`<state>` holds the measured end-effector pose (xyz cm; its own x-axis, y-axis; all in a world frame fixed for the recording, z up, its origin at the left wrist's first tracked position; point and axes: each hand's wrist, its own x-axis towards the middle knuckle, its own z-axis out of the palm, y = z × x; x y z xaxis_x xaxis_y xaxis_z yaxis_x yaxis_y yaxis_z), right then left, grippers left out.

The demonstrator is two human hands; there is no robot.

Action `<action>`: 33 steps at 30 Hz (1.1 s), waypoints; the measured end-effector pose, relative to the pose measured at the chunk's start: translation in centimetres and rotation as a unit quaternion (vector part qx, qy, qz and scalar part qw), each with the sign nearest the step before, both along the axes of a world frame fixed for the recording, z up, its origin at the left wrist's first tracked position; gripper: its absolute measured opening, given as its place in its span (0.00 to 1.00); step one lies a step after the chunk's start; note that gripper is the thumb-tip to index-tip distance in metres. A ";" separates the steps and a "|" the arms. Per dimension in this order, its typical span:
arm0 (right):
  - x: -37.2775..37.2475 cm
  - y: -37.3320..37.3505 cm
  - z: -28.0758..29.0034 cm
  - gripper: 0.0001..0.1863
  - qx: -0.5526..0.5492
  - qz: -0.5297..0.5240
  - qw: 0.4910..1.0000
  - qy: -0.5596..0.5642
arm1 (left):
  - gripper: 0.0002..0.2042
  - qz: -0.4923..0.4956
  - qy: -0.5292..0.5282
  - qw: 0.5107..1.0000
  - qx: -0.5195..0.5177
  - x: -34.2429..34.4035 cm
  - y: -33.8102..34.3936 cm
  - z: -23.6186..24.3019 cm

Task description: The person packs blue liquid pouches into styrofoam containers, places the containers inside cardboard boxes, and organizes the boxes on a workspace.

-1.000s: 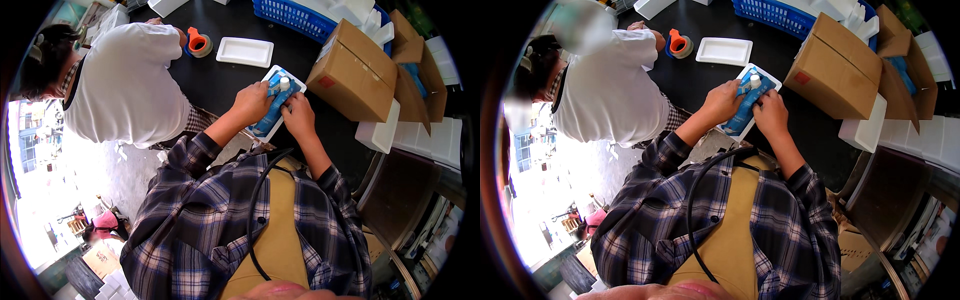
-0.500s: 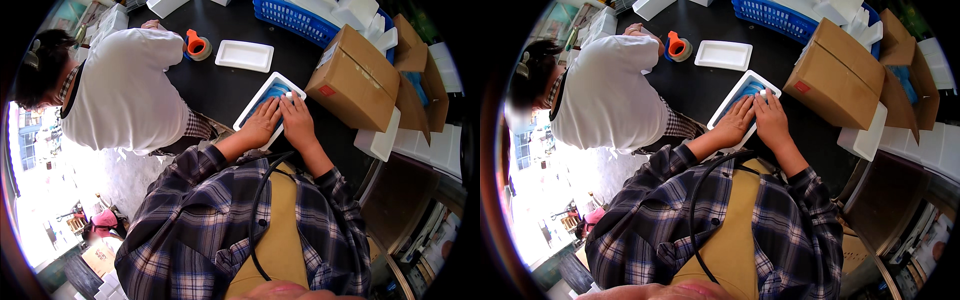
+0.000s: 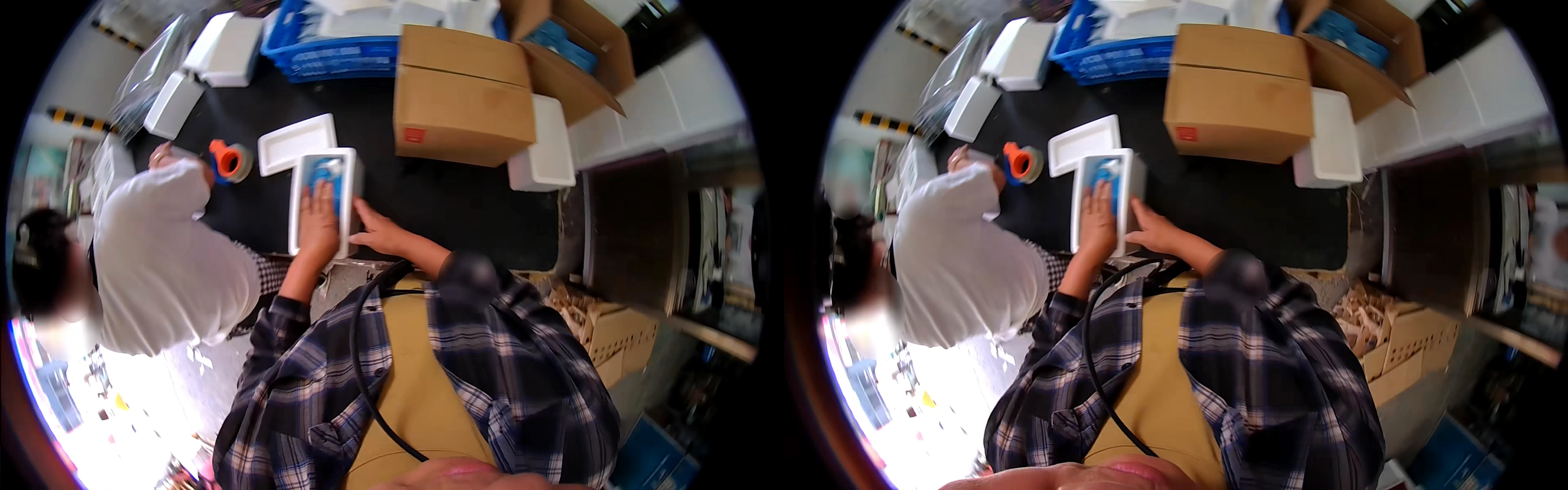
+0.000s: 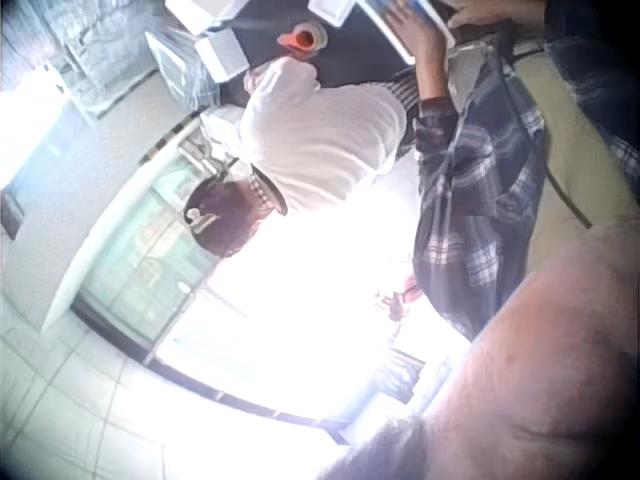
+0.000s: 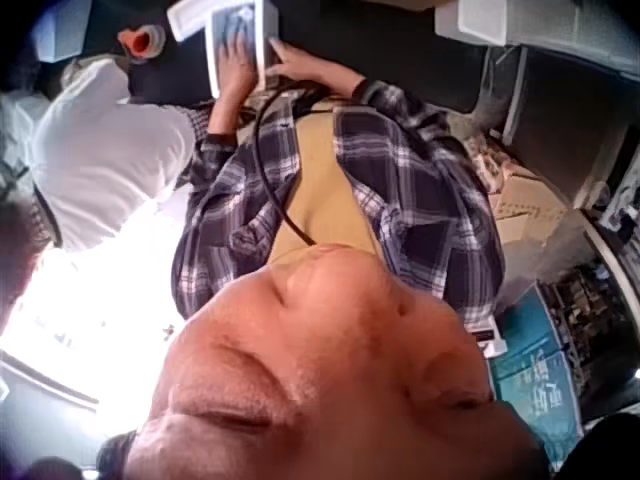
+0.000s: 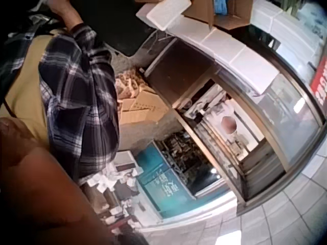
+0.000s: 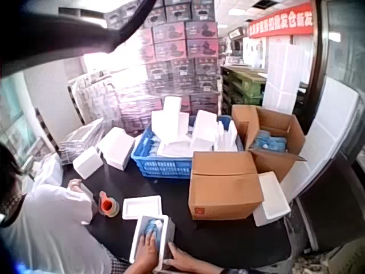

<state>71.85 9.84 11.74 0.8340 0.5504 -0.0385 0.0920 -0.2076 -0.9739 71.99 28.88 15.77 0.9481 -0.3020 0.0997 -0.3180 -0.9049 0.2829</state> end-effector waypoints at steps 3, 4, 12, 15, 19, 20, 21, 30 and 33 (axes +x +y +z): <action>2.7 1.3 1.4 0.40 0.034 0.081 0.996 0.016 | 0.37 0.054 -0.007 0.998 0.039 3.1 5.2 -0.6; 2.3 0.5 3.9 0.32 -0.030 0.052 0.997 -0.053 | 0.36 0.047 -0.024 0.997 0.053 4.3 6.7 -0.4; -2.4 -26.6 14.6 0.25 -0.264 -0.397 0.816 -0.326 | 0.32 0.074 -0.142 0.982 -0.103 7.2 3.4 6.9; -2.0 -32.7 11.9 0.26 -0.420 -0.305 0.800 -0.302 | 0.29 0.010 -0.152 0.959 -0.238 7.4 -3.8 11.6; -2.0 -33.0 8.3 0.15 -0.412 -0.197 0.861 -0.224 | 0.25 -0.108 -0.150 0.922 -0.340 8.7 -16.0 20.4; -2.5 -32.1 8.3 0.12 -0.400 -0.182 0.861 -0.255 | 0.24 -0.146 -0.158 0.911 -0.351 9.4 -18.8 22.5; -3.2 -31.5 8.1 0.11 -0.381 -0.170 0.871 -0.259 | 0.24 -0.189 -0.168 0.906 -0.341 10.3 -21.7 24.4; -4.1 -35.5 5.3 0.21 -0.232 -0.137 0.920 -0.285 | 0.20 -0.407 -0.129 0.902 0.066 27.0 -50.2 27.9; -2.8 -37.5 5.0 0.22 -0.230 -0.133 0.925 -0.270 | 0.24 -0.372 -0.016 0.890 0.265 32.9 -57.5 25.2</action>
<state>69.07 -27.66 16.79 0.9036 0.3520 0.2440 0.4256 -0.6744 -0.6034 104.93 -28.61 40.94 0.4654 -0.8574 -0.2198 -0.8848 -0.4444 -0.1402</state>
